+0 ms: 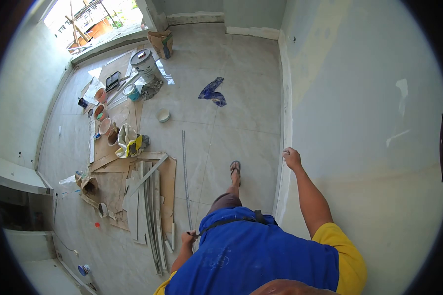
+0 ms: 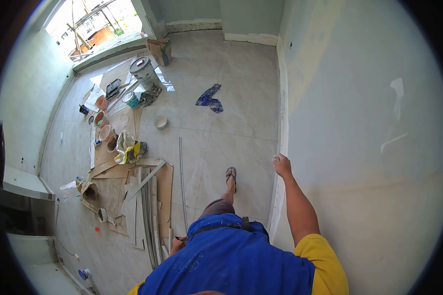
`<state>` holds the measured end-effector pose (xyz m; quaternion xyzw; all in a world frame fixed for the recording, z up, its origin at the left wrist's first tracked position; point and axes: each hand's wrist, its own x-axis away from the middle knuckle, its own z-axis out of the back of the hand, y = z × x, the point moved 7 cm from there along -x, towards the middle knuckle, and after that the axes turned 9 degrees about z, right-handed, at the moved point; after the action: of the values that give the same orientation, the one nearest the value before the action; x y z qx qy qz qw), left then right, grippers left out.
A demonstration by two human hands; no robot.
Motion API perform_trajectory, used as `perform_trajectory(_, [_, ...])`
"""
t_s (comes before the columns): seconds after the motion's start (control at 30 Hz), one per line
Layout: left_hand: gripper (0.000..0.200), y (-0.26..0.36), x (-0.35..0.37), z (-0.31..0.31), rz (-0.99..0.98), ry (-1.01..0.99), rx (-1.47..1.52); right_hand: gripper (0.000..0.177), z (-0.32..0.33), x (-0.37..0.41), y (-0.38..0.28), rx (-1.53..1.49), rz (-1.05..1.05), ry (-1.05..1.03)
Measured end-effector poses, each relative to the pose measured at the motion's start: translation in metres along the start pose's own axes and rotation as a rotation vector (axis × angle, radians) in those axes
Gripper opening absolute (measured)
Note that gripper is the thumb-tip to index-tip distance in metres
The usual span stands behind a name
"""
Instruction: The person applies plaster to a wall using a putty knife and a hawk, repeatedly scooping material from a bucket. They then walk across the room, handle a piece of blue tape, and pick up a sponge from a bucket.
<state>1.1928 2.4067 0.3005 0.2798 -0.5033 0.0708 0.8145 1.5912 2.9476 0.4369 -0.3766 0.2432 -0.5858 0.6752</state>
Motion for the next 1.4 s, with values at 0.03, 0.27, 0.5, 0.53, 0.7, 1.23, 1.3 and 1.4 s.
perform_trajectory(0.03, [0.019, 0.033, -0.007, -0.012, 0.002, -0.001, -0.007, 0.024, -0.006, -0.022, -0.012, 0.077, 0.095, -0.005])
perform_trajectory(0.27, [0.031, 0.262, -0.062, -0.091, -0.140, 0.090, -0.355, 0.034, -0.032, -0.065, 0.081, 0.315, -0.151, -0.250])
perform_trajectory(0.5, [0.027, 0.609, -0.115, -0.199, -0.447, -0.033, -0.261, 0.012, 0.005, -0.038, 0.222, 0.418, -0.427, -0.605])
perform_trajectory(0.53, [0.026, 0.657, -0.107, -0.215, -0.535, -0.050, -0.276, 0.011, 0.018, -0.028, 0.231, -0.068, -0.934, -0.294])
perform_trajectory(0.7, [0.033, 0.776, -0.130, -0.291, -0.556, -0.048, -0.155, 0.014, 0.035, -0.163, 0.202, 0.051, -0.277, -0.598])
perform_trajectory(1.23, [0.025, 0.800, -0.170, -0.427, 0.034, 0.088, 0.023, 0.022, 0.066, -0.963, -0.037, 0.015, 0.125, -0.182])
perform_trajectory(1.3, [0.025, 0.840, -0.186, -0.432, 0.088, 0.111, 0.057, 0.022, 0.045, -0.994, -0.062, -0.025, 0.109, -0.211])
perform_trajectory(1.4, [0.026, 0.927, -0.227, -0.440, 0.117, 0.116, -0.126, 0.025, 0.022, -1.026, -0.061, -0.028, 0.038, -0.301])
